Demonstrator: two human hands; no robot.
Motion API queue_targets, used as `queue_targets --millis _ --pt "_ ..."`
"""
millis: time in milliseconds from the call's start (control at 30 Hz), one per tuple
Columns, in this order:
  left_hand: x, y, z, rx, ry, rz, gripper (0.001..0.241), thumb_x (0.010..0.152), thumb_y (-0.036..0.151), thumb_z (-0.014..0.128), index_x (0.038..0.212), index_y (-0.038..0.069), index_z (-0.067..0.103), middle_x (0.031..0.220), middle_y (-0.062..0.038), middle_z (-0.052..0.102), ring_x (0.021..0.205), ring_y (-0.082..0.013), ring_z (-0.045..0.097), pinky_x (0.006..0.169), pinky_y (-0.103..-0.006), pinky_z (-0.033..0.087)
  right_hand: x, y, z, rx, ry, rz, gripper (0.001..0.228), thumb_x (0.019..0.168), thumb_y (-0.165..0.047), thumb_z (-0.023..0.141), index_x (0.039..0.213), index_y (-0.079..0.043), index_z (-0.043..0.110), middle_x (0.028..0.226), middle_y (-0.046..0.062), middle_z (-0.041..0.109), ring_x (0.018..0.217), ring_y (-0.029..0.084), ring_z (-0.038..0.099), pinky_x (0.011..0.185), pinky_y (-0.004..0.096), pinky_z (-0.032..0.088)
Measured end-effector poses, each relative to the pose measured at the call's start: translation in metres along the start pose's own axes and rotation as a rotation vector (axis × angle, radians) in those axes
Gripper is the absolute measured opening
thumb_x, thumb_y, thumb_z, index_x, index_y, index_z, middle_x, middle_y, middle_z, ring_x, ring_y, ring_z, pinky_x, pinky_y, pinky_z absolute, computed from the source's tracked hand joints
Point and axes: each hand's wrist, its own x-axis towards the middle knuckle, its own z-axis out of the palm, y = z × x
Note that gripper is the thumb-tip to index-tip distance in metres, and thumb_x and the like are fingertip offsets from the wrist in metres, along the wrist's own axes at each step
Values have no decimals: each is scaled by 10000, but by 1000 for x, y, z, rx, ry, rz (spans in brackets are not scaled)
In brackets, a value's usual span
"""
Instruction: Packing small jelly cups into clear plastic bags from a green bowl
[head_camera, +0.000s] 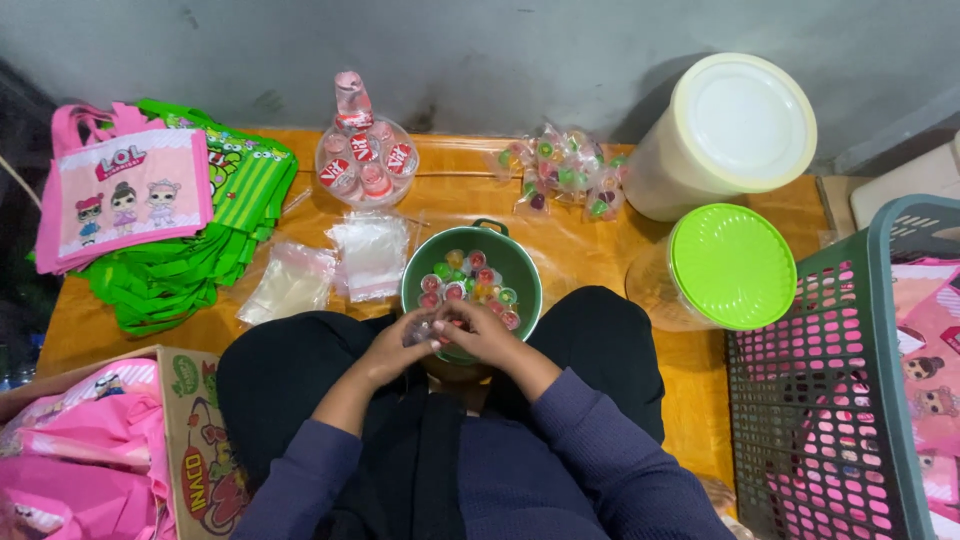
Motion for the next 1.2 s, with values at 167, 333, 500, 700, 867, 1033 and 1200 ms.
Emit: queue_targets --millis 167,333,500,700,867,1033,1200 --pt "-7 22 -5 -56 -112 -108 801 803 271 819 1496 37 491 1388 -236 632 1299 -323 597 1109 -454 464 2 -24 -12 196 -87 -114 325 885 -272 804 1137 -91 705 1103 142 735 1127 288 641 1002 465 497" --pt "0 18 -10 -183 -66 -154 680 851 338 801 1419 23 601 1321 -221 676 1224 -322 635 1032 -439 511 24 36 -49 282 187 -59 689 886 22 658 1530 -56 426 1386 244 581 1323 391 526 1064 521 447" --pt "15 9 -19 -477 77 -46 565 931 266 745 1456 148 572 1200 -94 723 1008 -154 682 904 -295 568 43 202 -66 -301 199 567 639 867 -106 657 1485 -77 499 1329 177 669 1287 328 604 1094 472 473" --pt "13 16 -18 -527 63 -82 818 720 103 912 1461 86 566 1277 -128 662 1111 -204 646 981 -363 544 58 131 -42 -414 -16 598 710 765 -420 702 1427 -197 581 1283 106 700 1231 328 643 1070 485 493" --pt "16 16 -15 -570 94 -45 773 702 69 929 1404 67 607 1215 -104 694 1129 -192 648 1061 -354 496 69 149 -33 -419 -6 561 716 761 -398 829 1374 -140 565 1205 172 693 1171 392 657 1031 517 504" --pt "32 -11 -21 -487 164 65 761 709 72 936 1385 109 590 1105 -99 721 1047 -173 674 991 -342 548 64 109 -34 -339 106 467 539 880 -307 756 1345 -123 556 1176 211 666 1169 429 634 1028 522 504" --pt "21 14 -15 -138 347 113 936 600 183 1019 1390 89 527 1163 -171 689 1165 -280 648 1062 -444 491 69 111 -28 -292 189 322 470 882 -286 764 1300 -156 594 1153 190 663 1156 399 644 1022 495 510"
